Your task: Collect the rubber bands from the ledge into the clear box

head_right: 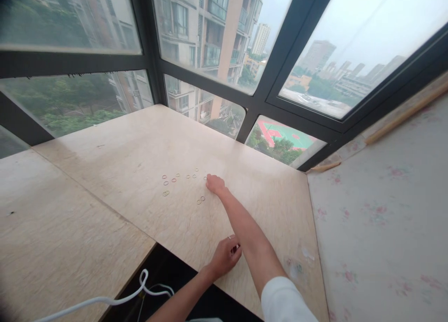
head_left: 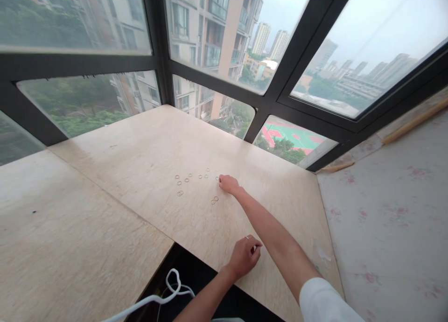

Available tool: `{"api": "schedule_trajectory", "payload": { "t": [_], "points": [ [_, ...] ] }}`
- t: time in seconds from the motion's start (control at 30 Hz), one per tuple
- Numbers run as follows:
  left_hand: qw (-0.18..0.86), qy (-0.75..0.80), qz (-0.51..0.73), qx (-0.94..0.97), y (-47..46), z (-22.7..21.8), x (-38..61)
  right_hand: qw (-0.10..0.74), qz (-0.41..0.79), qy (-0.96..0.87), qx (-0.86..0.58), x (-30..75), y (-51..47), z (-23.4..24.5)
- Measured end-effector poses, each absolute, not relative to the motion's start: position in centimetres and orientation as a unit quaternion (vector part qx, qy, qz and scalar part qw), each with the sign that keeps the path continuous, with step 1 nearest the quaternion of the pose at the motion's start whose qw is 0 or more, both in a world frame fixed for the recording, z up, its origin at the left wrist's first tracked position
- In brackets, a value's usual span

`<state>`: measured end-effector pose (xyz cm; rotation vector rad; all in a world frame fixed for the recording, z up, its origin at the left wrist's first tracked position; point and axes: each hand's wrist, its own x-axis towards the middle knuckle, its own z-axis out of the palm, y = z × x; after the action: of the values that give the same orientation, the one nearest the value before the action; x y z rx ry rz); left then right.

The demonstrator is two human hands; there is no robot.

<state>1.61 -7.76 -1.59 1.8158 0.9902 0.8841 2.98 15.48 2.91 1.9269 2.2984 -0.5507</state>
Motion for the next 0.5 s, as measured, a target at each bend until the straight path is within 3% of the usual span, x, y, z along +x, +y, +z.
{"api": "schedule_trajectory", "payload": {
  "t": [0.27,0.5],
  "points": [
    [0.436,0.393,0.368,0.721,-7.8,-2.0,1.6,0.065,-0.207,0.751,0.623,4.0,14.2,3.3],
    [0.441,0.386,0.366,0.723,-7.7,-1.4,1.4,-0.047,-0.344,0.71,0.612,7.4,9.4,3.5]
  ]
}}
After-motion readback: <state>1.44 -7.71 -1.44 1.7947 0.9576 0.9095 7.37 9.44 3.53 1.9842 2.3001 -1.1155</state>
